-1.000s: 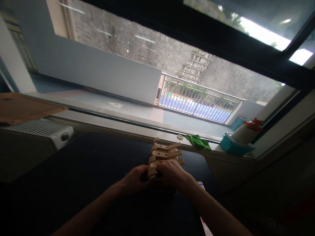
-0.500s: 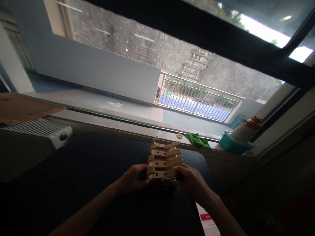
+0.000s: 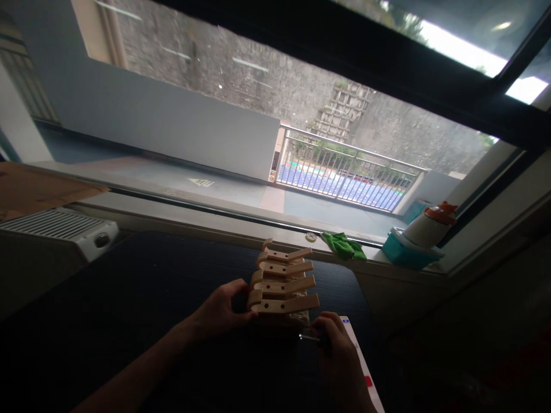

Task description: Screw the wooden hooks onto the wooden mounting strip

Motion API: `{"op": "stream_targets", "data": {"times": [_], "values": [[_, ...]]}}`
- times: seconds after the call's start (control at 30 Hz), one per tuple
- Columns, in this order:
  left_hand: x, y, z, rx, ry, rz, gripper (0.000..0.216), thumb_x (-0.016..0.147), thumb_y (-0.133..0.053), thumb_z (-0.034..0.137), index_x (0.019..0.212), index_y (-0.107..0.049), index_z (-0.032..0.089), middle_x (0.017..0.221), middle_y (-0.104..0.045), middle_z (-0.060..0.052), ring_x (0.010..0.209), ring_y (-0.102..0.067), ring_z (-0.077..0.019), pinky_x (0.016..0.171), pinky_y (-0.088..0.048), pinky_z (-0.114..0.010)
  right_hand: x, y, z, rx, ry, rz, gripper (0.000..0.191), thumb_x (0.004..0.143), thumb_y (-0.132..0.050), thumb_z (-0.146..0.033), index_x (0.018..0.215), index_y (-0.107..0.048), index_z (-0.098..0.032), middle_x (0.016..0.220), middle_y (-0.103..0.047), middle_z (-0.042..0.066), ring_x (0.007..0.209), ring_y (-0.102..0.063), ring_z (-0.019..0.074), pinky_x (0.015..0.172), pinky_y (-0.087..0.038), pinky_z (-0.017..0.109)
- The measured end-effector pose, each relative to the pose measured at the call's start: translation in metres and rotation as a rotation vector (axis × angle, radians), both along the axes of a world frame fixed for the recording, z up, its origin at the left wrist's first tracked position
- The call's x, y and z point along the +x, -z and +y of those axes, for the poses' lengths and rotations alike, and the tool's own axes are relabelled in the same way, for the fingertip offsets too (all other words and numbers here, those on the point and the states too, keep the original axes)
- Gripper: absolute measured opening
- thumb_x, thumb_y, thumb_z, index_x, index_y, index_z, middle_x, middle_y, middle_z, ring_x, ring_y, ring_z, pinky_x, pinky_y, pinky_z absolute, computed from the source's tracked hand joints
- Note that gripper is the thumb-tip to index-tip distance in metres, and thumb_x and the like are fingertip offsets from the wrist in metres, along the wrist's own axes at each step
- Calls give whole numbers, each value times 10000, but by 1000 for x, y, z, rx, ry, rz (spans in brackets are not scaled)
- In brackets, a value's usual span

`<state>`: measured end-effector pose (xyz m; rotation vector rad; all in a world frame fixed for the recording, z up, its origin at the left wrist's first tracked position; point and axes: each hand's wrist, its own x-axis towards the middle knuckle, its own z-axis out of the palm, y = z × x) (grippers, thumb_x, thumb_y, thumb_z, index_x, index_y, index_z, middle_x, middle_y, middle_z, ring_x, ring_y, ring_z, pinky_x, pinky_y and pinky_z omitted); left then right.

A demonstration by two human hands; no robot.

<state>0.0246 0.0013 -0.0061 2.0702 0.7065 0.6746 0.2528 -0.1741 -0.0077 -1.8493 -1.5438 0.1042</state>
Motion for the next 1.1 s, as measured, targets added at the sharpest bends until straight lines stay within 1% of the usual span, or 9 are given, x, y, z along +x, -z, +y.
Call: {"op": "stream_targets", "data": {"times": [0.13, 0.2, 0.27, 0.53, 0.67, 0.83, 0.9, 1.0, 1.1], "values": [[-1, 2, 5, 3, -5, -27, 494, 639, -725, 361, 1074, -570, 185, 1012, -647, -44, 941, -600, -230, 839, -478, -321, -9, 17, 2, 66, 63, 44, 121, 838, -465, -231, 867, -581, -213, 1160, -544, 108, 1009, -570, 232, 777, -521, 360], [0, 6, 7, -25, 2, -28, 682, 629, -740, 353, 1235, -473, 192, 1051, -632, -48, 989, -592, -235, 892, -465, -345, -14, 21, 5, 52, 65, 66, 128, 830, -467, -203, 872, -587, -211, 1214, -531, 113, 1076, -550, 242, 828, -514, 387], [1, 11, 8, -62, 29, -26, 777, 649, -727, 338, 1327, -374, 197, 1058, -623, -44, 1011, -588, -231, 919, -458, -359, -18, 21, 8, 36, 57, 91, 138, 824, -476, -189, 893, -594, -212, 1232, -532, 113, 1118, -534, 249, 873, -500, 413], [5, 17, 6, -163, 74, -50, 783, 685, -702, 301, 1349, -293, 225, 1102, -601, -48, 1084, -562, -237, 967, -440, -396, -21, 17, 7, 20, 62, 124, 155, 813, -485, -158, 903, -594, -221, 1247, -528, 117, 1161, -512, 265, 890, -499, 432], [6, 16, 6, -161, 96, -50, 738, 701, -684, 279, 1331, -306, 210, 1072, -607, -46, 1043, -579, -220, 947, -455, -376, -20, 15, 7, -14, 26, 119, 165, 804, -487, -150, 904, -600, -218, 1255, -524, 111, 1159, -516, 260, 895, -497, 413], [4, 12, 5, -173, 80, -64, 743, 687, -698, 268, 1330, -335, 185, 1039, -616, -39, 997, -588, -202, 907, -462, -333, -21, 12, 8, -6, 53, 129, 153, 819, -473, -166, 887, -605, -203, 1224, -541, 115, 1150, -513, 256, 892, -488, 400], [0, 6, 7, -183, 88, -11, 718, 655, -733, 317, 1287, -422, 181, 1003, -634, -34, 947, -597, -210, 842, -478, -318, -19, 9, 3, -13, 44, 118, 135, 821, -488, -188, 877, -608, -211, 1172, -567, 99, 1083, -549, 247, 859, -498, 380], [-8, -5, 12, -202, 121, 101, 488, 667, -714, 419, 1069, -622, 158, 841, -644, -16, 795, -601, -201, 680, -474, -282, -12, -2, -8, -22, 40, 108, 124, 839, -496, -246, 887, -609, -226, 971, -621, 67, 875, -607, 218, 749, -514, 340], [-12, -11, 14, -202, 125, 92, 414, 717, -669, 423, 1032, -663, 155, 746, -615, 6, 704, -572, -168, 612, -436, -251, -7, -19, -10, -13, 16, 108, 129, 849, -496, -271, 880, -613, -225, 875, -628, 55, 804, -601, 203, 678, -496, 299]]}}
